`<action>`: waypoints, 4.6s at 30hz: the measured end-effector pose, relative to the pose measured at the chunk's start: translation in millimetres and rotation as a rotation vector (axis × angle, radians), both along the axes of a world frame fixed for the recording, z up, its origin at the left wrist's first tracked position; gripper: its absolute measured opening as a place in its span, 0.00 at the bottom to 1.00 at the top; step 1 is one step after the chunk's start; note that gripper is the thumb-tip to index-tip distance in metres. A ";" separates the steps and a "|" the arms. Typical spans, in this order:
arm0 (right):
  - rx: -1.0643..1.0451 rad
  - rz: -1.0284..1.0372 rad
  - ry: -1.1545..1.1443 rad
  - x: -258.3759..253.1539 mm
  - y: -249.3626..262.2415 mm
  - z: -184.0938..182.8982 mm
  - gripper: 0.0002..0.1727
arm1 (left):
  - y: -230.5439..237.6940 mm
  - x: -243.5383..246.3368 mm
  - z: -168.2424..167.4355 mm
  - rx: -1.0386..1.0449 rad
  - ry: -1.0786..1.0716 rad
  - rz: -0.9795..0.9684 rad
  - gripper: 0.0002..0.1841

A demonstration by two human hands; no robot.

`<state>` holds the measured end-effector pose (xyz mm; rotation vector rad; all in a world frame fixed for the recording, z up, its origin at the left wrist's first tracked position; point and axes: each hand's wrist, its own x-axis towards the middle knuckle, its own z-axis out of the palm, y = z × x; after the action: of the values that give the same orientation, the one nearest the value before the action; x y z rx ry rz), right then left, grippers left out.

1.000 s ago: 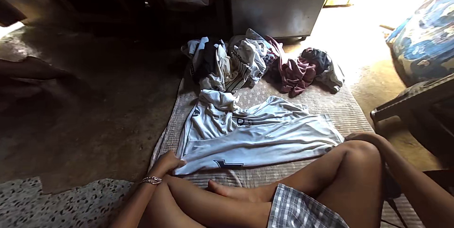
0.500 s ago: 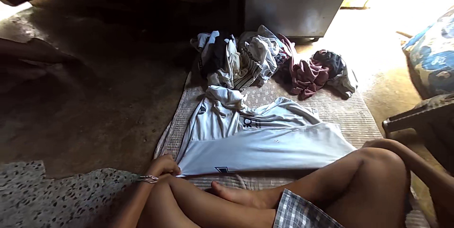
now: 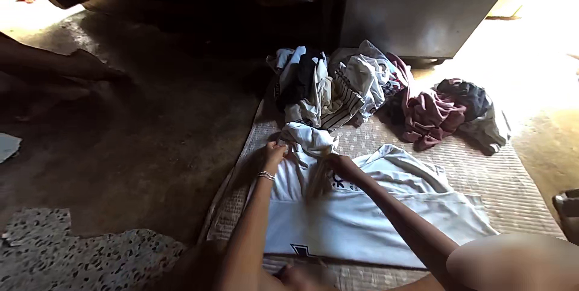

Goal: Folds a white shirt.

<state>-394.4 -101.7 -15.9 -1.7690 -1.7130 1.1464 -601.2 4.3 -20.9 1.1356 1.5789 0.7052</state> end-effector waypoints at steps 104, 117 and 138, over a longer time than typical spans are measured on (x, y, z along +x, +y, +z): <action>-0.516 -1.008 -0.172 273.7 -210.4 -32.9 0.25 | -48.6 -115.4 5.1 0.270 0.132 -0.042 0.07; -0.451 -0.805 -0.446 282.6 -208.6 -43.7 0.25 | -51.2 -119.4 -3.0 0.194 0.053 -0.146 0.08; 0.161 0.029 0.082 -51.1 -111.5 -14.3 0.28 | -162.4 -90.7 54.4 -0.113 0.705 -0.803 0.35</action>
<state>-445.5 -213.2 -30.2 -1.5850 -1.7356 1.0458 -691.9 -158.1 33.5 1.8782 1.4732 -0.3556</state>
